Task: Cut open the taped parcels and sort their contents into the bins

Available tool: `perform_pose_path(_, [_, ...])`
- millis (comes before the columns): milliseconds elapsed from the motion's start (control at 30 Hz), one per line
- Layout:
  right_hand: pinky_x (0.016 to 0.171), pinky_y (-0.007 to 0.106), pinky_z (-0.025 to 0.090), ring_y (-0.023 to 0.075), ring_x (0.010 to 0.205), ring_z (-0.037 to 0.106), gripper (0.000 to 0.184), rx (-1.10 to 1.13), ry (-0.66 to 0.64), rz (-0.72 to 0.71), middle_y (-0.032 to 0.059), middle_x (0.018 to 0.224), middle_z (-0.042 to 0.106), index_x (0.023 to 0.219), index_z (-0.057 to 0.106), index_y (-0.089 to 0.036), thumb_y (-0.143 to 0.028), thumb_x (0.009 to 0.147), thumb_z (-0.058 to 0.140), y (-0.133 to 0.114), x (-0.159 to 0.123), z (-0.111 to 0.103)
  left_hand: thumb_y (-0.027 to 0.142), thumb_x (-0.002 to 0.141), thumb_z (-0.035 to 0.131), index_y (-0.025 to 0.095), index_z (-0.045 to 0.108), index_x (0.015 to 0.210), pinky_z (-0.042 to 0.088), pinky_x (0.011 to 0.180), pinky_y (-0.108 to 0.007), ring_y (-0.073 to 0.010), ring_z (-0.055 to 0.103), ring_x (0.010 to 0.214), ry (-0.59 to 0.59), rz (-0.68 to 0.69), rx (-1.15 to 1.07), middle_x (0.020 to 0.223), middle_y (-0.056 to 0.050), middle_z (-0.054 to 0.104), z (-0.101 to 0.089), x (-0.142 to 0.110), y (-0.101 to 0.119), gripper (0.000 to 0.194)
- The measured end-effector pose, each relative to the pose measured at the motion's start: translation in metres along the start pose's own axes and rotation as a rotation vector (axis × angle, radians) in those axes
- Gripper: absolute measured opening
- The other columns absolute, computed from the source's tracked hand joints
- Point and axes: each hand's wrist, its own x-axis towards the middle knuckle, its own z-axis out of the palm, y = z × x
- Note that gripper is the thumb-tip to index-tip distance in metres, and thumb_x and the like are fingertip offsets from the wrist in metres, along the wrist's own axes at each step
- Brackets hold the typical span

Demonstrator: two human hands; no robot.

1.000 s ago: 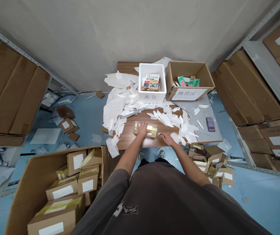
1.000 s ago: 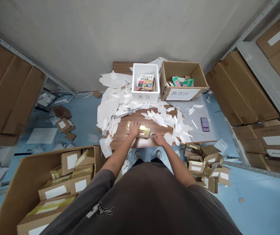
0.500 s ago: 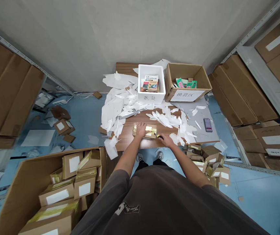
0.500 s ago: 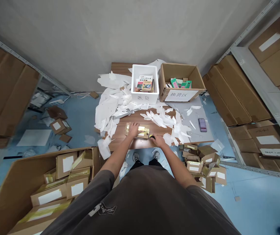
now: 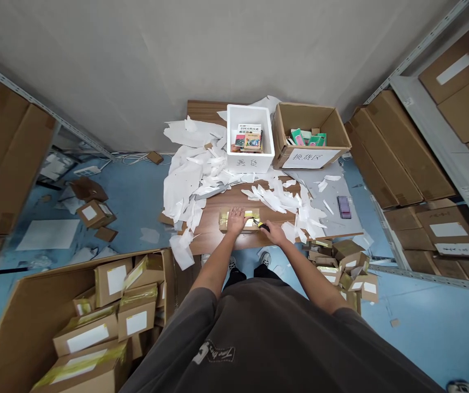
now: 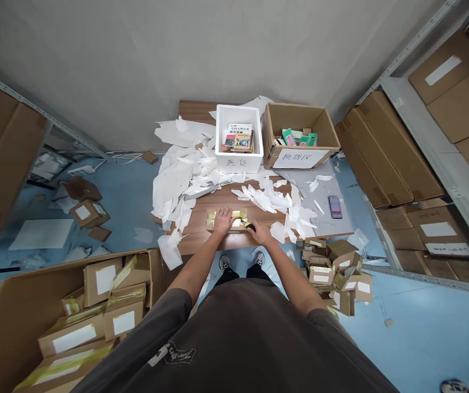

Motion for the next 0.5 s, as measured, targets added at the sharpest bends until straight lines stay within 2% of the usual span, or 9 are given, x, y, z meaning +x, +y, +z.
perform_pose_path(100, [0.094, 0.034, 0.05, 0.0306, 0.121, 0.07, 0.035, 0.046, -0.013, -0.007, 0.0099, 0.134, 0.076, 0.136, 0.064, -0.026, -0.049, 0.112, 0.053, 0.003, -0.004, -0.001, 0.047, 0.107, 0.061, 0.016, 0.056, 0.162, 0.023, 0.137, -0.056, -0.0373, 0.041, 0.162, -0.048, -0.016, -0.029, 0.165, -0.019, 0.056, -0.004, -0.001, 0.001, 0.063])
perform_pose_path(233, [0.095, 0.036, 0.051, 0.0313, 0.119, 0.069, 0.036, 0.077, -0.033, -0.031, 0.0084, 0.133, 0.077, 0.137, 0.065, -0.028, -0.049, 0.11, 0.055, 0.007, -0.005, -0.009, 0.05, 0.103, 0.066, 0.019, 0.052, 0.166, 0.022, 0.138, -0.058, -0.0386, 0.04, 0.163, -0.095, -0.042, -0.049, 0.168, -0.018, 0.052, -0.006, -0.002, 0.002, 0.071])
perform_pose_path(500, [0.087, 0.032, 0.047, 0.0286, 0.112, 0.068, 0.033, -0.008, -0.044, -0.056, 0.0107, 0.127, 0.075, 0.13, 0.067, -0.024, -0.048, 0.111, 0.055, 0.012, 0.006, -0.026, 0.044, 0.106, 0.059, 0.018, 0.054, 0.164, 0.021, 0.138, -0.057, -0.0369, 0.041, 0.162, -0.099, -0.051, -0.036, 0.169, -0.018, 0.052, -0.008, -0.001, 0.003, 0.064])
